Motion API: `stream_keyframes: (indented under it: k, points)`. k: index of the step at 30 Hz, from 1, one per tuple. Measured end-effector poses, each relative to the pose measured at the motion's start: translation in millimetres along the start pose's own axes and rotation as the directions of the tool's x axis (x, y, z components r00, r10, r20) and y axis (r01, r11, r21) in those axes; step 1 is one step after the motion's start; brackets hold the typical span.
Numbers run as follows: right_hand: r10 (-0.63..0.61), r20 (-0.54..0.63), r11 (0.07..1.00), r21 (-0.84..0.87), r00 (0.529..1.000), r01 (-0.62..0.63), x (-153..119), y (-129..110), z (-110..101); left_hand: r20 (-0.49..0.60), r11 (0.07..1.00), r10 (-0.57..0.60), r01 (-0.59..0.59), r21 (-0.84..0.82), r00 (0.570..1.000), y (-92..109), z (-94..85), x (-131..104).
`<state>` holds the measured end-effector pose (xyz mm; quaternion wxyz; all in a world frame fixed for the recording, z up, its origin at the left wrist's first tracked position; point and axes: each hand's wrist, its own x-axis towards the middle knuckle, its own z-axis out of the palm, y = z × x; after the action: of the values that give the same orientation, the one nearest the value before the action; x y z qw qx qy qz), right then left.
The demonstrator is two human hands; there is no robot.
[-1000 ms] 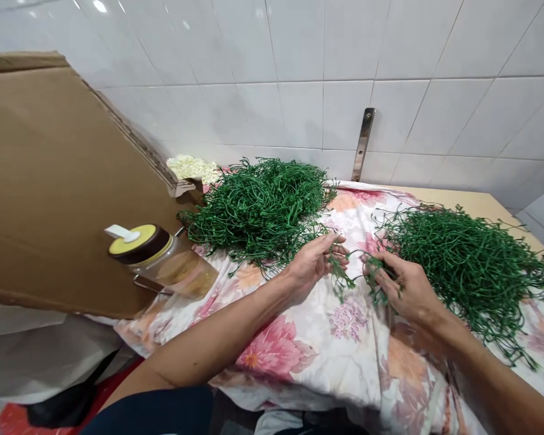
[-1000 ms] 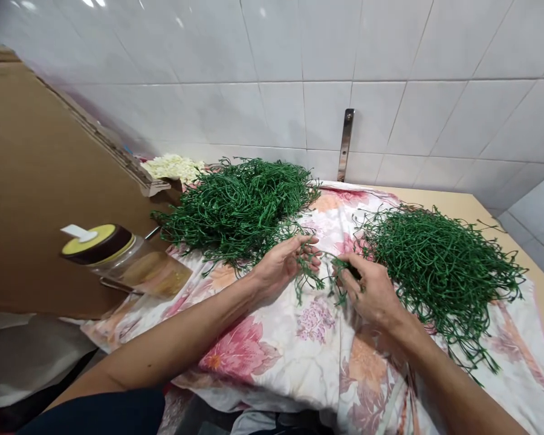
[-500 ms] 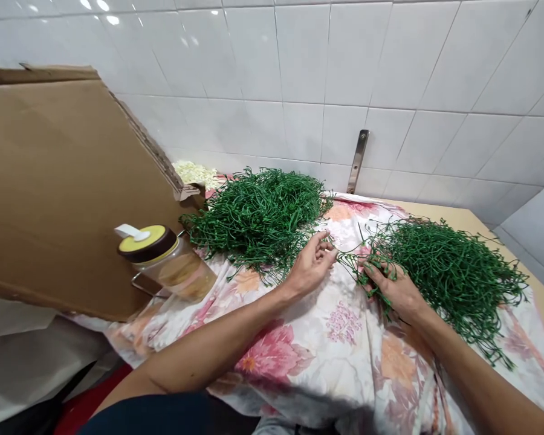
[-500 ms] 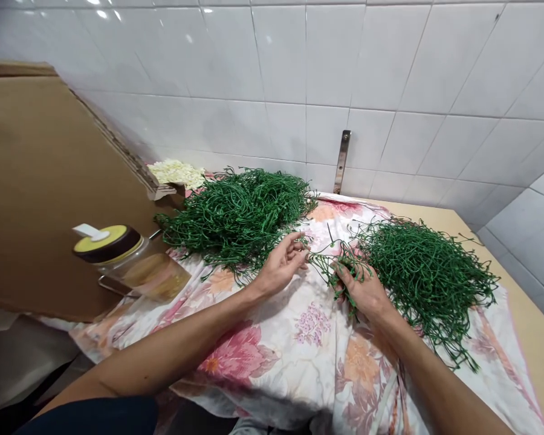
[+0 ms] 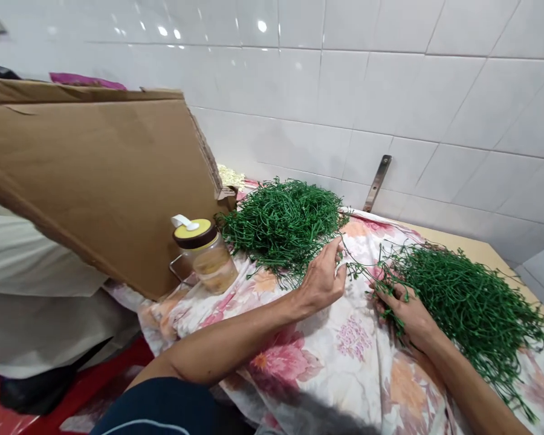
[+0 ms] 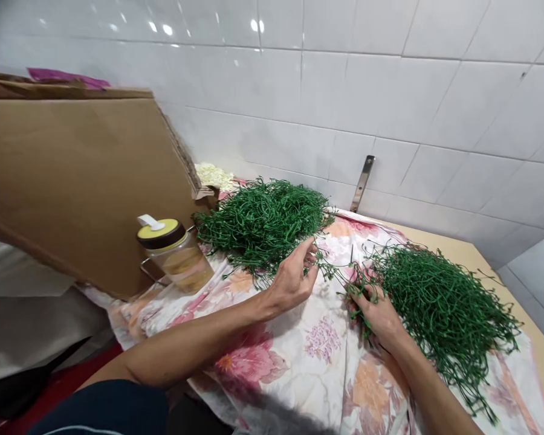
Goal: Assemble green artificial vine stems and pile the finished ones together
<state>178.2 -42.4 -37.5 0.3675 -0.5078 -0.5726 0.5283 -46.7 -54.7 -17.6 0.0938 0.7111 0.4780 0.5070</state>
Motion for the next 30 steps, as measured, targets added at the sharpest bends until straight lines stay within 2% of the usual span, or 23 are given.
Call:
stream_keyframes:
  k: [2, 6, 11, 13, 17, 24, 26, 30]
  points:
    - [0.006, 0.001, 1.000, -0.010, 1.000, -0.006, 2, 5, -1, -0.019, 0.999, 0.027, -0.026, 0.044, 0.999, 2, -2.5, 1]
    - [-0.028, 0.040, 0.999, -0.014, 0.999, 0.029, 8, 18, -5, -0.069, 0.948, 0.245, -0.225, 0.225, 0.967, 8, -7.4, 2]
    - [0.000, 0.023, 1.000, 0.019, 1.000, 0.000, 10, 24, -3, -0.044, 0.913, 0.343, -0.322, 0.249, 0.938, 13, -10.6, 1]
    - [0.003, 0.024, 1.000, 0.028, 1.000, -0.003, 9, 22, -2, -0.042, 0.917, 0.341, -0.323, 0.232, 0.939, 14, -11.2, 2]
    - [0.015, 0.048, 0.999, 0.037, 0.999, -0.017, 7, 19, -2, -0.100, 0.949, 0.275, -0.253, 0.189, 0.956, 12, -14.3, 6]
    - [0.016, 0.065, 0.997, 0.074, 0.998, -0.021, 8, 25, -5, -0.308, 0.980, 0.190, -0.165, 0.107, 0.932, 15, -25.5, 14]
    - [0.029, 0.058, 0.994, 0.102, 0.998, -0.034, 8, 23, -3, -0.274, 0.978, 0.204, -0.180, 0.110, 0.940, 17, -25.5, 14]
    - [-0.021, 0.102, 1.000, -0.003, 0.995, 0.022, 2, 2, 0, -0.035, 0.961, 0.274, -0.273, 0.035, 0.961, 13, -16.4, 10]
